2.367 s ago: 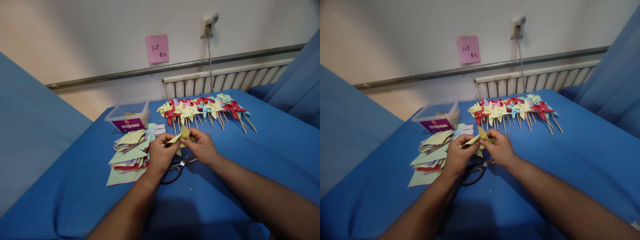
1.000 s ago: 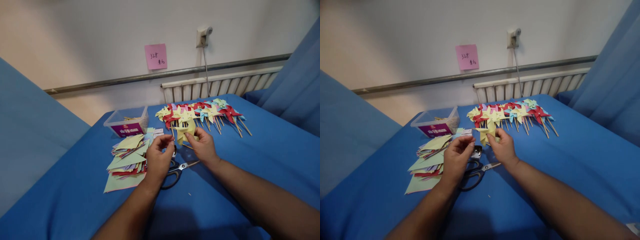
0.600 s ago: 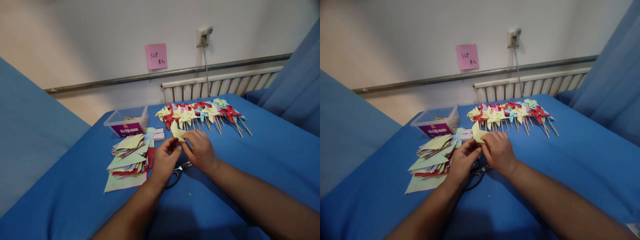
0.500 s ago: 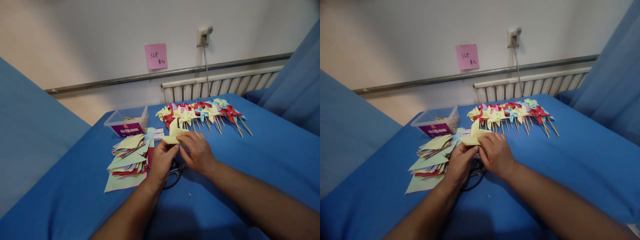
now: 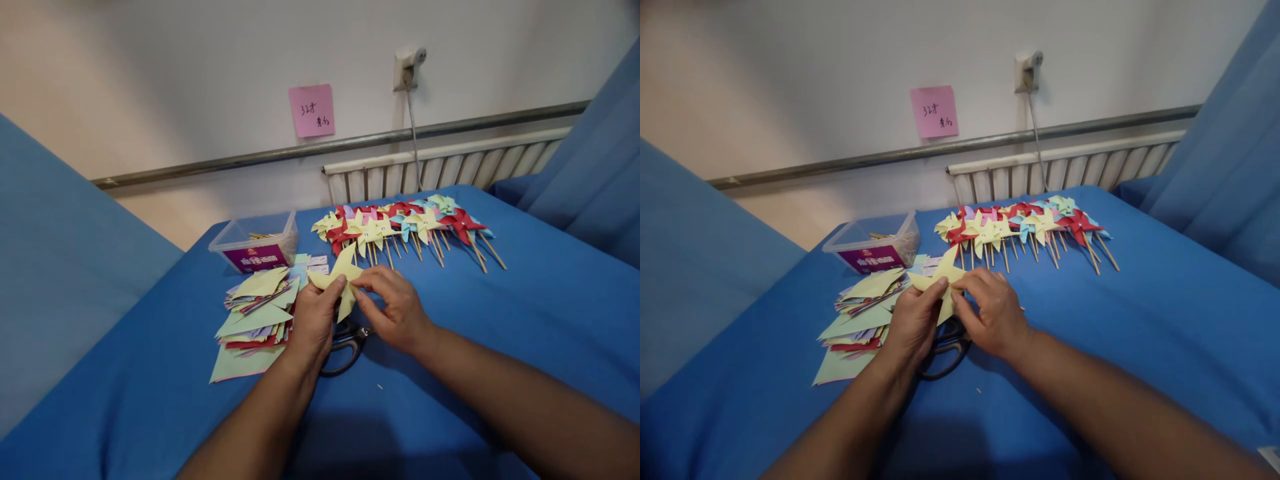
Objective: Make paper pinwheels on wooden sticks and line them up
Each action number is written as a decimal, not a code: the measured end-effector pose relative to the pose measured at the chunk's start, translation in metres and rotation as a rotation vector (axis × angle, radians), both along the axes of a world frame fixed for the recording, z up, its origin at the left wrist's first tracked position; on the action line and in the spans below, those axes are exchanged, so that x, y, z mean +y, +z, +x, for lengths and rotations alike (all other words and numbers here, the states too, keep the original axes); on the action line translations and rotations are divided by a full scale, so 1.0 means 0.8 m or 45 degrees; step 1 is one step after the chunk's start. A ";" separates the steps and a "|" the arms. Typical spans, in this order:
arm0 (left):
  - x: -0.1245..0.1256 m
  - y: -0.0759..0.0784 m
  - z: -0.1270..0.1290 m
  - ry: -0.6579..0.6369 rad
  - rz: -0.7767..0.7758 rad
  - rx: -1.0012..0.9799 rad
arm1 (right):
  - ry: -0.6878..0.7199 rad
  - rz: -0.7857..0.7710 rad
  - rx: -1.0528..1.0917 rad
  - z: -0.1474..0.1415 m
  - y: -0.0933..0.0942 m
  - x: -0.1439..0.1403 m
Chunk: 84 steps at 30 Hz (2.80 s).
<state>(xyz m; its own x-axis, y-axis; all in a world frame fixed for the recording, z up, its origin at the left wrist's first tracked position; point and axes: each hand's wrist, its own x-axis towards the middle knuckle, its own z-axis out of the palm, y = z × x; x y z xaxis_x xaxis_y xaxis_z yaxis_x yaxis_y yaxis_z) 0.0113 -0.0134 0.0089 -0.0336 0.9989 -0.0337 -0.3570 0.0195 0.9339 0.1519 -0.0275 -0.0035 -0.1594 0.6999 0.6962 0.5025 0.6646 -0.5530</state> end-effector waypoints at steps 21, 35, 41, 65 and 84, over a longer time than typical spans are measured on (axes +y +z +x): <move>-0.005 -0.009 -0.001 -0.068 -0.079 0.163 | 0.295 -0.930 0.966 -0.008 -0.019 0.025; 0.010 0.033 -0.026 0.280 -0.010 -0.066 | 0.127 -0.736 0.684 0.008 -0.048 0.059; 0.014 0.031 -0.027 0.308 -0.034 -0.109 | 0.258 -0.588 -0.175 0.015 -0.048 0.052; 0.007 0.012 -0.012 0.207 -0.051 0.023 | -0.258 -0.704 -0.869 0.014 -0.025 0.048; 0.008 0.005 -0.009 0.256 0.012 0.203 | -0.017 -0.328 0.424 0.014 0.010 0.010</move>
<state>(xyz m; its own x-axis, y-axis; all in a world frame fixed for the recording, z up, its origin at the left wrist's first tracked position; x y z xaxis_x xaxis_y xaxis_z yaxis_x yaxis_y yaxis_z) 0.0043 -0.0074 0.0130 -0.2355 0.9719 -0.0029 -0.2012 -0.0459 0.9785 0.1632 -0.0193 0.0043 0.0550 0.8583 0.5102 0.2758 0.4780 -0.8339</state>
